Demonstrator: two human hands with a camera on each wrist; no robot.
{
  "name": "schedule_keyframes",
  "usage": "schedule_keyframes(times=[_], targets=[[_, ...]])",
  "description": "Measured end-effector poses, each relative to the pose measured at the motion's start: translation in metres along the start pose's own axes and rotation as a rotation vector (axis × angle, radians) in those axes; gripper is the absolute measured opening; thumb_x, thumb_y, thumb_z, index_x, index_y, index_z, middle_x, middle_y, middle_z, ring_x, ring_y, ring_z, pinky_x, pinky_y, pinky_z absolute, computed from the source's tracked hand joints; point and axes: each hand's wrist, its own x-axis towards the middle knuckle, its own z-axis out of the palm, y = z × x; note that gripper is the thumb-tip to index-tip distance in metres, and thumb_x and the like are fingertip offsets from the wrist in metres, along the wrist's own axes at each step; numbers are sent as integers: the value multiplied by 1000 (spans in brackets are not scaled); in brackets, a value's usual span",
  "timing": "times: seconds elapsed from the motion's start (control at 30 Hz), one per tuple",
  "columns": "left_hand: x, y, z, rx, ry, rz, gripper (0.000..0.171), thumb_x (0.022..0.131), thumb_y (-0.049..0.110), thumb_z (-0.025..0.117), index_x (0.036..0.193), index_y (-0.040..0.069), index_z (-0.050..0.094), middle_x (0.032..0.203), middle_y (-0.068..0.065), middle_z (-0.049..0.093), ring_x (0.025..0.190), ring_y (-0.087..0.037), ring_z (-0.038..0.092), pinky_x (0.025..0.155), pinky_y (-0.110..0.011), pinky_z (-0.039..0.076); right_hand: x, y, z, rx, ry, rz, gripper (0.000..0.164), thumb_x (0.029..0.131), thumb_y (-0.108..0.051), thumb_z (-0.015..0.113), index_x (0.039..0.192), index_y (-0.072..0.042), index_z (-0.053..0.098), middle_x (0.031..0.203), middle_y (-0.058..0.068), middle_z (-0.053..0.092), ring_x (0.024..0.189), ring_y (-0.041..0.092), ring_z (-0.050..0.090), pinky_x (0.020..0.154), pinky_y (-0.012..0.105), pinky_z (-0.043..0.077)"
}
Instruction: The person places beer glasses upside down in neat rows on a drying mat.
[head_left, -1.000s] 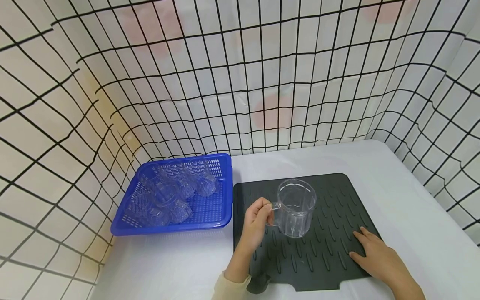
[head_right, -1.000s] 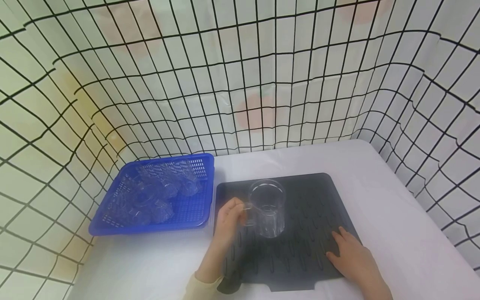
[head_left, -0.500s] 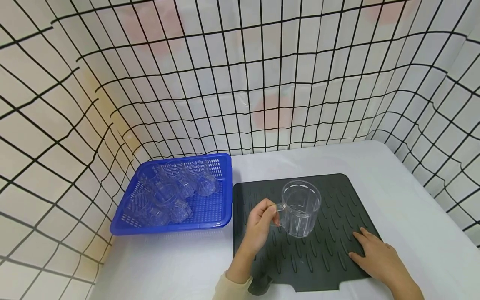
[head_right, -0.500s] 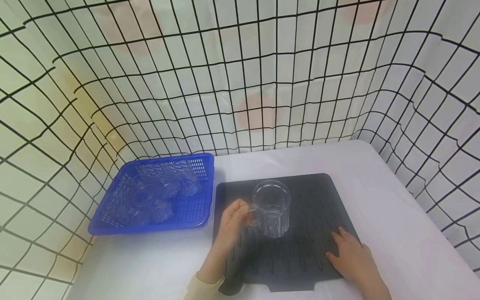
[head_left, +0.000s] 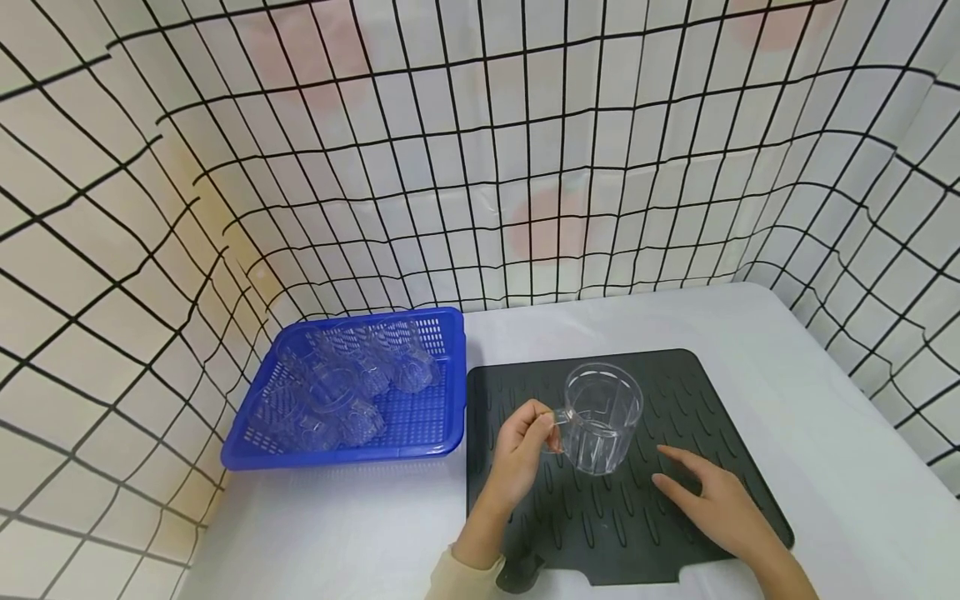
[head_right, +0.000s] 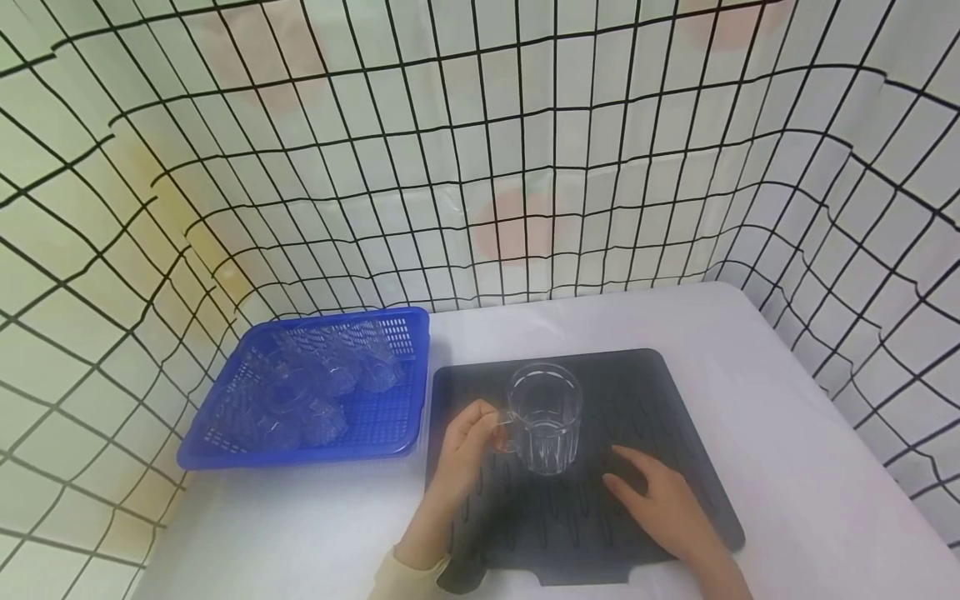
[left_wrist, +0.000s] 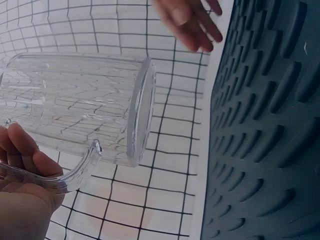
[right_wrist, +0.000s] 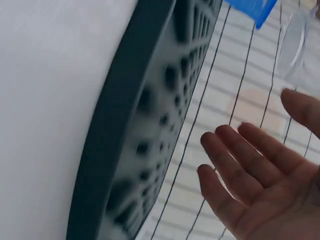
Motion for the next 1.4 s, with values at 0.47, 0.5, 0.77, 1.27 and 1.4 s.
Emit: schedule_keyframes(times=[0.47,0.5,0.77,1.27,1.4], targets=[[-2,-2,-1,-8,-12,2,18,99,0,41,84,-9,46,72,-28,46,69,-10,51,66,-24,50,18,-32,31,520,-170,119,48,107,-28,35,116,14,58,102,16,68,93,22,67,80,30,51],[-3,-2,-1,-8,-11,6,18,99,0,41,84,-9,46,72,-28,46,69,-10,51,66,-24,50,18,-34,31,546,-182,125,50,107,-29,35,114,15,58,100,15,68,91,22,67,79,29,52],[-4,-1,-2,-9,-32,32,20,100,3,40,83,-7,46,71,-26,46,69,-10,50,65,-24,49,20,-42,23,861,-254,158,54,107,-36,33,108,12,58,89,8,66,82,20,67,77,35,55],[-4,-1,-13,37,-169,105,18,99,3,45,84,-4,52,77,-24,54,74,-24,56,71,-29,50,23,-36,20,1036,-305,25,50,108,-36,23,107,-4,60,91,3,70,84,18,68,76,31,54],[-4,0,-17,102,-246,132,16,101,4,46,89,-2,56,86,-20,58,87,-26,58,84,-36,49,24,-33,21,1082,-320,-46,49,108,-36,19,112,-9,60,97,4,72,89,18,69,76,30,54]])
